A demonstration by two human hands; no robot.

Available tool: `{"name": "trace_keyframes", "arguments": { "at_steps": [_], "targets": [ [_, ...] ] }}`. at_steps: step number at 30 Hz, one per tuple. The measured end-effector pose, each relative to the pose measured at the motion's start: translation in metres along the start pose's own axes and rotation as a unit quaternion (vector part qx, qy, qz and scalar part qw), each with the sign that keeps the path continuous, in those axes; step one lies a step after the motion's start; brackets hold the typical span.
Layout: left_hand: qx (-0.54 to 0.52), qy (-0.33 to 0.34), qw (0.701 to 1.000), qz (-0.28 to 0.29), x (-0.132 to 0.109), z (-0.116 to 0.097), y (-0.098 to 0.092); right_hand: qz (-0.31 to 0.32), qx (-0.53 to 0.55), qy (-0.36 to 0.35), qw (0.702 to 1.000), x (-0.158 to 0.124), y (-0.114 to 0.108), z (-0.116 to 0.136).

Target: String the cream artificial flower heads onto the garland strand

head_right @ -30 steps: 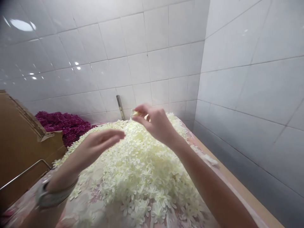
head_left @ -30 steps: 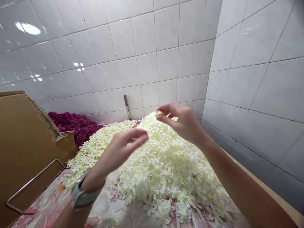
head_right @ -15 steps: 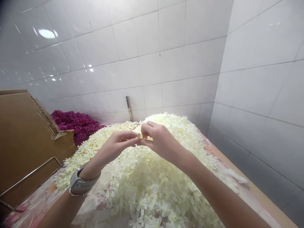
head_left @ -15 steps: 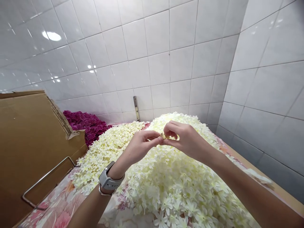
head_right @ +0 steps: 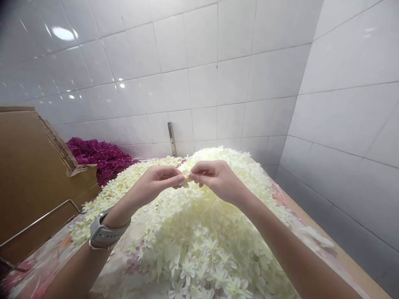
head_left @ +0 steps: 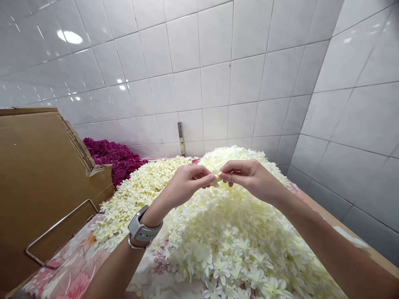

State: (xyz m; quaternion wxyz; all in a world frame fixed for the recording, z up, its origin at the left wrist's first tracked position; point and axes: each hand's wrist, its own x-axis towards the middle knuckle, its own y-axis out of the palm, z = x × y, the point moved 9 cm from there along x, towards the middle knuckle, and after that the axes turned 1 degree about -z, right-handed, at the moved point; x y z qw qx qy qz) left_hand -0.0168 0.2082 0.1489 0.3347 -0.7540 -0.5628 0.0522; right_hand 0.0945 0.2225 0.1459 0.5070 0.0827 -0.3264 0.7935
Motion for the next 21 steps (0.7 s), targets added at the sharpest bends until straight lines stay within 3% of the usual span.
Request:
{"name": "trace_keyframes", "arguments": {
  "at_steps": [6, 13, 15, 18, 21],
  "targets": [
    [0.063, -0.016, 0.996, -0.067, 0.004, 0.011, -0.010, -0.110, -0.070, 0.018, 0.991, -0.002, -0.024, -0.004],
    [-0.037, -0.029, 0.996, -0.078, 0.004, 0.010, -0.011, -0.081, 0.121, 0.105, 0.984, 0.001, -0.010, -0.025],
    [-0.056, -0.014, 0.996, -0.063, 0.003, 0.003, -0.008, -0.093, 0.159, 0.125, 0.975, 0.000, -0.010, -0.029],
    [-0.057, 0.020, 0.998, 0.004, 0.000, -0.007, 0.004, -0.109, 0.216, 0.151, 0.959, -0.001, -0.010, -0.037],
    [-0.033, 0.061, 0.996, 0.047, -0.004, -0.016, 0.013, -0.073, 0.263, 0.154, 0.950, 0.001, -0.004, -0.039]
  ]
}}
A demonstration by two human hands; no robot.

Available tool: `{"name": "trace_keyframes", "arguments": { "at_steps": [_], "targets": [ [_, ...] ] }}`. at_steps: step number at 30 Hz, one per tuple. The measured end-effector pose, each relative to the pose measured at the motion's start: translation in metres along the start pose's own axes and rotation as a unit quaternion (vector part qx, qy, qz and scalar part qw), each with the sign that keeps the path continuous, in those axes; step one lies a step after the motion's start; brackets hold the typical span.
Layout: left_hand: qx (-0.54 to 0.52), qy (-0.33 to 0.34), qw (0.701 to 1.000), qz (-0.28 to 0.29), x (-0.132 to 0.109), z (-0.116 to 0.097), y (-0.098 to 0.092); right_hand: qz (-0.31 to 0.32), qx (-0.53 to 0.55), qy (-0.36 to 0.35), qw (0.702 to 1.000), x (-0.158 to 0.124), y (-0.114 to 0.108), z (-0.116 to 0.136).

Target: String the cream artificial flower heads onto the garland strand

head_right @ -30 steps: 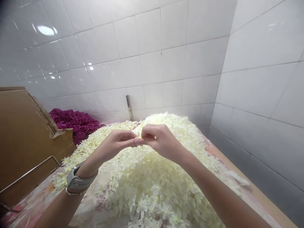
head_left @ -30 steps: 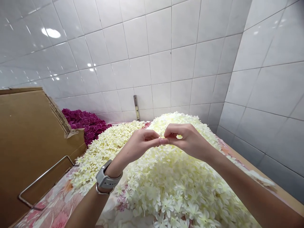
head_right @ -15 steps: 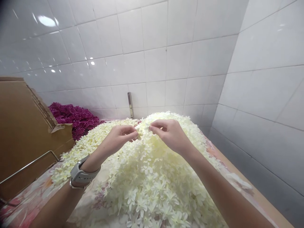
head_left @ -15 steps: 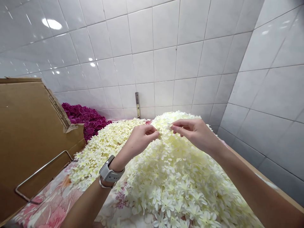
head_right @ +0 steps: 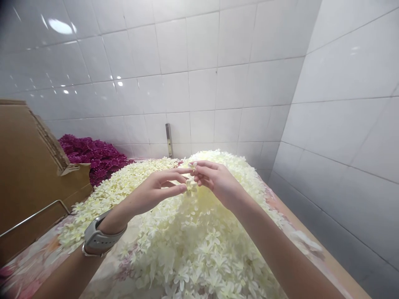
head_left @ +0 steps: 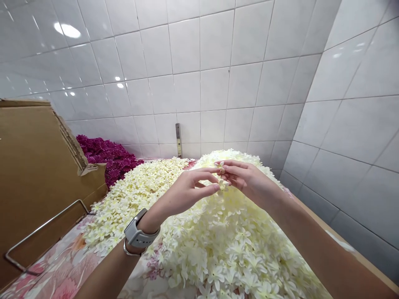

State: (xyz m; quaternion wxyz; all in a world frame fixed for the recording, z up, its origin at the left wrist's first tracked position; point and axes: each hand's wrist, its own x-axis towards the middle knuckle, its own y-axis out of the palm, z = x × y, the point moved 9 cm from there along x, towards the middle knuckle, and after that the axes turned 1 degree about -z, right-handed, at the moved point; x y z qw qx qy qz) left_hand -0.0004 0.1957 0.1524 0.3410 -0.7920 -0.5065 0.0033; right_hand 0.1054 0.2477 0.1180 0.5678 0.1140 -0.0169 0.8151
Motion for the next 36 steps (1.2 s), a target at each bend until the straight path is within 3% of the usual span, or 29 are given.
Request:
{"name": "trace_keyframes", "arguments": {
  "at_steps": [4, 10, 12, 18, 36],
  "targets": [
    [0.021, 0.010, 1.000, 0.011, -0.002, -0.002, 0.003, 0.027, -0.025, -0.003, 0.999, 0.000, 0.005, 0.001],
    [-0.017, -0.058, 0.992, -0.107, -0.001, 0.013, -0.020, -0.070, -0.102, -0.052, 0.991, -0.002, -0.008, 0.012],
    [-0.036, -0.090, 0.988, -0.123, 0.000, 0.023, -0.024, -0.102, -0.132, -0.067, 0.984, -0.003, -0.013, 0.015],
    [-0.103, -0.134, 0.976, -0.140, 0.003, 0.040, -0.027, -0.112, -0.174, -0.073, 0.976, -0.002, -0.017, 0.013],
    [-0.117, -0.141, 0.973, -0.139, 0.004, 0.040, -0.022, -0.108, -0.213, -0.066, 0.969, -0.002, -0.020, 0.014]
  ]
}}
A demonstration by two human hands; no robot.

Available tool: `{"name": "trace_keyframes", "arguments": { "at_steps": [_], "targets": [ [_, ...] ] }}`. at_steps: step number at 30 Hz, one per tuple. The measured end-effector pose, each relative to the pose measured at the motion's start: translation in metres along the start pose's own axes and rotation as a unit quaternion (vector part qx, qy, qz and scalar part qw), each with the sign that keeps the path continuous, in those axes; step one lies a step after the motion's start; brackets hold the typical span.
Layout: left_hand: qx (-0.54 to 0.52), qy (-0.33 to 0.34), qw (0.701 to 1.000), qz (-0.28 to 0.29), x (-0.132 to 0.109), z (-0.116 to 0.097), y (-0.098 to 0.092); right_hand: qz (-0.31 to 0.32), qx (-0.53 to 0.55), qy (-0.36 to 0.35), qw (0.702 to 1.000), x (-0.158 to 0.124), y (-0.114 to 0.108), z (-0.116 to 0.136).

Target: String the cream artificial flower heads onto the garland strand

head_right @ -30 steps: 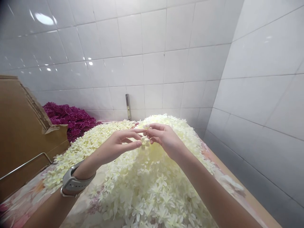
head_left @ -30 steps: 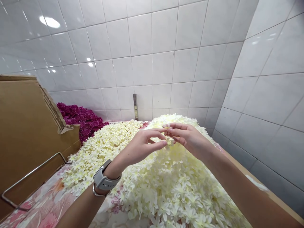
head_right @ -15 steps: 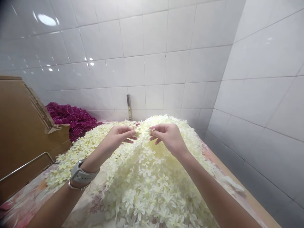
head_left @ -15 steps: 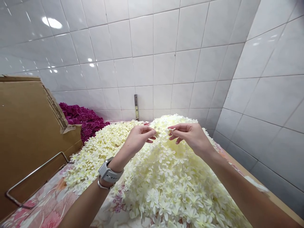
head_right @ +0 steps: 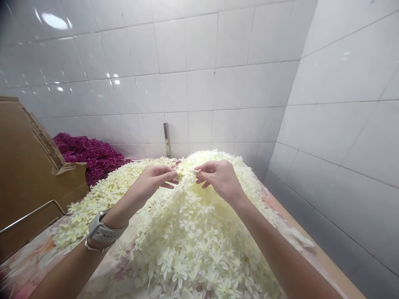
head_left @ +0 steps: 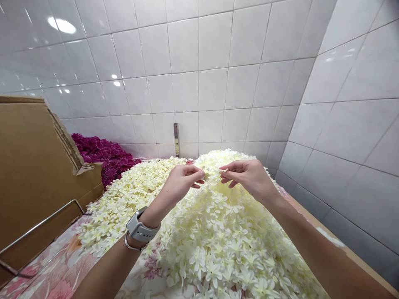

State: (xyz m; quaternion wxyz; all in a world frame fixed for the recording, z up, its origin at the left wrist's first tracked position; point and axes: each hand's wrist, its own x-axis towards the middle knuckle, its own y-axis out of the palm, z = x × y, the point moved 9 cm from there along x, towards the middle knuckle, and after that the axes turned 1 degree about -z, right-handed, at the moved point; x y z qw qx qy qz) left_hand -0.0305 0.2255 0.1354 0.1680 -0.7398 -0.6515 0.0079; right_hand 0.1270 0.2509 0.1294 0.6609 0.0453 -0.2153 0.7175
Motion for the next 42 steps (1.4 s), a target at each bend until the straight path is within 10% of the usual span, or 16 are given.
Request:
{"name": "trace_keyframes", "arguments": {
  "at_steps": [15, 25, 42],
  "targets": [
    [-0.001, 0.006, 1.000, 0.018, -0.003, -0.002, 0.006, 0.059, 0.069, 0.007, 0.996, -0.004, 0.002, 0.012],
    [0.014, -0.006, 1.000, 0.004, -0.003, -0.001, 0.002, -0.070, -0.048, -0.034, 0.996, 0.002, -0.018, 0.003],
    [-0.074, 0.056, 0.992, 0.091, -0.007, -0.014, 0.019, 0.086, 0.012, -0.020, 0.996, -0.013, 0.012, 0.020]
  ]
}}
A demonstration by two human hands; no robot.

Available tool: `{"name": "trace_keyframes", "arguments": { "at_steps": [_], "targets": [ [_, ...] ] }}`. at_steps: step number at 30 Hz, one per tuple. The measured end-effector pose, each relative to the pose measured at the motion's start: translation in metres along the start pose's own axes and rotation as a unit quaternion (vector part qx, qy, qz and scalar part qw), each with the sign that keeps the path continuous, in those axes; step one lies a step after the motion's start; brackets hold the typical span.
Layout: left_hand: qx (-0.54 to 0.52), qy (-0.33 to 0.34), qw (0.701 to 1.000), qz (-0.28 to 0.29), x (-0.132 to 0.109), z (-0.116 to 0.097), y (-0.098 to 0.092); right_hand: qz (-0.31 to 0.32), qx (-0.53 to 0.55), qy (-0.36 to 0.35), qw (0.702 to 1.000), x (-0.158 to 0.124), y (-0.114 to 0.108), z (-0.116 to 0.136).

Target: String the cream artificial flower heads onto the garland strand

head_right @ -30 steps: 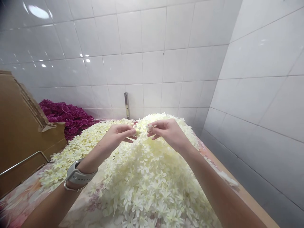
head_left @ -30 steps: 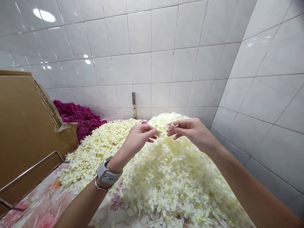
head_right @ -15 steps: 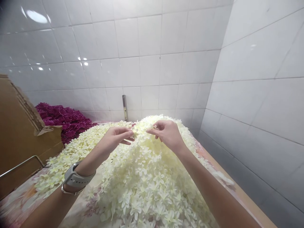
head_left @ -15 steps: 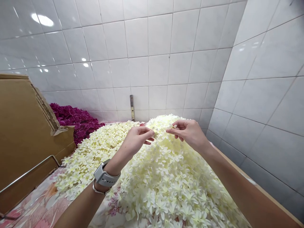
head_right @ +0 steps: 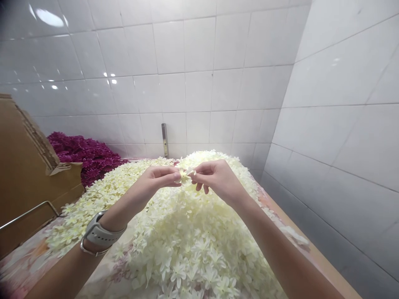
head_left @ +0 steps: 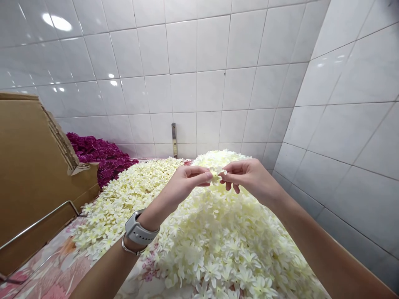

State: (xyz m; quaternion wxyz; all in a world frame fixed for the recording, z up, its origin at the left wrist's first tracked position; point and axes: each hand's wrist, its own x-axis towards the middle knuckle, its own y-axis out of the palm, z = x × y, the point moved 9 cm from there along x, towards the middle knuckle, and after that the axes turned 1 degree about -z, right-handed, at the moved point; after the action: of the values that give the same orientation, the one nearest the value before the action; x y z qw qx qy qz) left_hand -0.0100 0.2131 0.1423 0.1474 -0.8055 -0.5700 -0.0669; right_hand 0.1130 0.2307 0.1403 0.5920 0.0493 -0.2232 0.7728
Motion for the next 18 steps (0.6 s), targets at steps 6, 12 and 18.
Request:
{"name": "trace_keyframes", "arguments": {
  "at_steps": [6, 12, 18],
  "targets": [
    [-0.086, -0.035, 0.995, 0.020, 0.000, 0.006, 0.002, 0.056, 0.031, -0.001, 0.998, 0.000, 0.009, 0.002],
    [-0.226, -0.089, 0.970, -0.004, 0.006, 0.023, -0.008, 0.082, 0.073, 0.017, 0.994, 0.002, 0.005, -0.005],
    [-0.210, -0.040, 0.976, -0.031, 0.003, 0.011, -0.012, -0.093, 0.001, -0.007, 0.996, 0.002, -0.017, -0.005]
  ]
}}
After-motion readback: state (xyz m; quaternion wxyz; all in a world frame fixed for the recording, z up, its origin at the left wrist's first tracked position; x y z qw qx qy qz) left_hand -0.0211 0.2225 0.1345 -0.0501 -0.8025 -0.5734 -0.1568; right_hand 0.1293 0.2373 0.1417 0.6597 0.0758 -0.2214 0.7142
